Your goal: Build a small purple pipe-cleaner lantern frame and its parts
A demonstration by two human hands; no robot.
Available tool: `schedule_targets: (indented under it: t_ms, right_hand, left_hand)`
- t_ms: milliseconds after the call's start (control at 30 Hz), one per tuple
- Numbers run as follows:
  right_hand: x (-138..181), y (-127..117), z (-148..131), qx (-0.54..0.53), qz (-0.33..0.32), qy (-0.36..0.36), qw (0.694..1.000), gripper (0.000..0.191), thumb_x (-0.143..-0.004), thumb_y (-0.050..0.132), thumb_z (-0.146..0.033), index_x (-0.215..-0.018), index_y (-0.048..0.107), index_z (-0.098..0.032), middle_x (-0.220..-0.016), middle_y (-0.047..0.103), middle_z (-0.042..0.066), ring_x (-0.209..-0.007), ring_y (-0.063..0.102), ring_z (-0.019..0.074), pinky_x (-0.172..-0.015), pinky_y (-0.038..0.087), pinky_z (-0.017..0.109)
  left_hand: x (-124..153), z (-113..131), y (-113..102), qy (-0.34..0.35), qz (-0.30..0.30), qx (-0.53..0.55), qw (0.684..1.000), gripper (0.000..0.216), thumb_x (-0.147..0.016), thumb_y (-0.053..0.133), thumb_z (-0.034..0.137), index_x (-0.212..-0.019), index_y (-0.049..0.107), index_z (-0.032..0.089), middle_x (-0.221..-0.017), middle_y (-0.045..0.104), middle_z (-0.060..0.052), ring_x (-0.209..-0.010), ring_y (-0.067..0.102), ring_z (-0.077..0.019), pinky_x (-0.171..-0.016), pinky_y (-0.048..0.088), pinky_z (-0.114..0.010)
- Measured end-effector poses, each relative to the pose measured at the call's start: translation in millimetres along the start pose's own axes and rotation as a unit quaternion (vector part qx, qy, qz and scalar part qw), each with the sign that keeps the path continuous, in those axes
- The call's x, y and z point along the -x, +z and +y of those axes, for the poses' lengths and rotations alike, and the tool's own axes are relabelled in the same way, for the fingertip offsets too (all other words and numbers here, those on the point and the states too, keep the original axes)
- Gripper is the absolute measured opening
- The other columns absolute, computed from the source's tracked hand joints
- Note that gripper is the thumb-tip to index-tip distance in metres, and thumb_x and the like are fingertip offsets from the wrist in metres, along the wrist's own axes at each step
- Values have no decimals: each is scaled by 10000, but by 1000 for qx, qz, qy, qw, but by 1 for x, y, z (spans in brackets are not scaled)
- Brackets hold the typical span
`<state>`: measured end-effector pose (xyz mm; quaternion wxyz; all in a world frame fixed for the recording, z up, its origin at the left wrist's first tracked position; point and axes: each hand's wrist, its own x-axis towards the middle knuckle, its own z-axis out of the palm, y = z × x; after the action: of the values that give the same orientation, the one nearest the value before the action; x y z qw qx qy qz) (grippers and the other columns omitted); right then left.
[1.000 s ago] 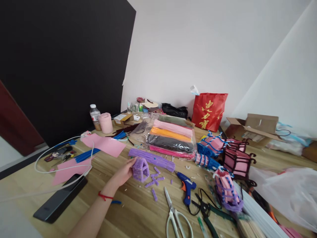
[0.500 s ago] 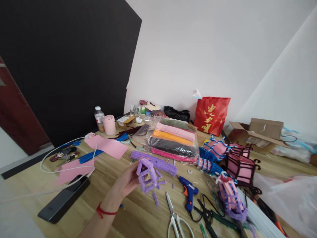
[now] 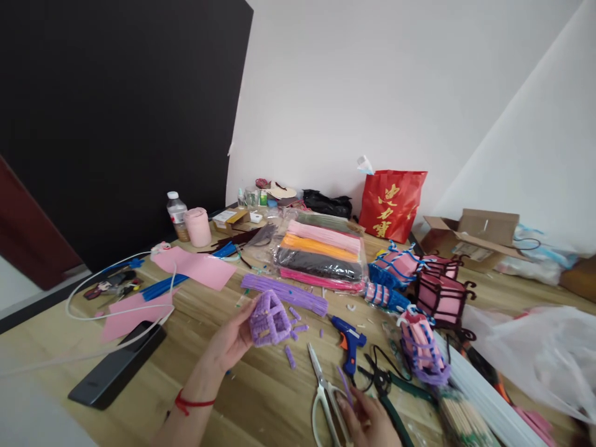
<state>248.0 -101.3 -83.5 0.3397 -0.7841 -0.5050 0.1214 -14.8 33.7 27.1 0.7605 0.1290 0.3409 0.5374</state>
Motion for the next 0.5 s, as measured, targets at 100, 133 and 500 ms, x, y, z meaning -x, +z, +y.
schedule_targets:
  t_ms: [100, 133, 500]
  right_hand:
    - [-5, 8, -25, 125, 60, -60, 989, 441, -785, 462, -497, -998, 690, -186, -940, 647, 162, -854, 590, 350, -695, 457, 429]
    - [-7, 12, -36, 140, 57, -75, 986, 392, -805, 458, -448, -1005, 684, -197, -972, 641, 157, -877, 577, 352, -698, 447, 435]
    - [-25, 41, -110, 43, -131, -143, 980, 199, -798, 470, -109, -816, 662, -160, -852, 673, 92, -803, 631, 226, -731, 458, 287]
  left_hand:
    - [1, -4, -7, 8, 41, 5, 999, 194, -879, 484, 122, -905, 674, 156, -821, 712, -32, -682, 666, -128, -611, 549, -222]
    - [1, -5, -8, 4, 52, 5, 999, 192, -881, 486, 136, -898, 676, 160, -810, 713, -27, -640, 660, -122, -584, 545, -220]
    - [8, -14, 0, -33, 63, -13, 997, 201, -882, 492, 165, -949, 679, 132, -776, 713, -46, -632, 667, -143, -584, 550, -246]
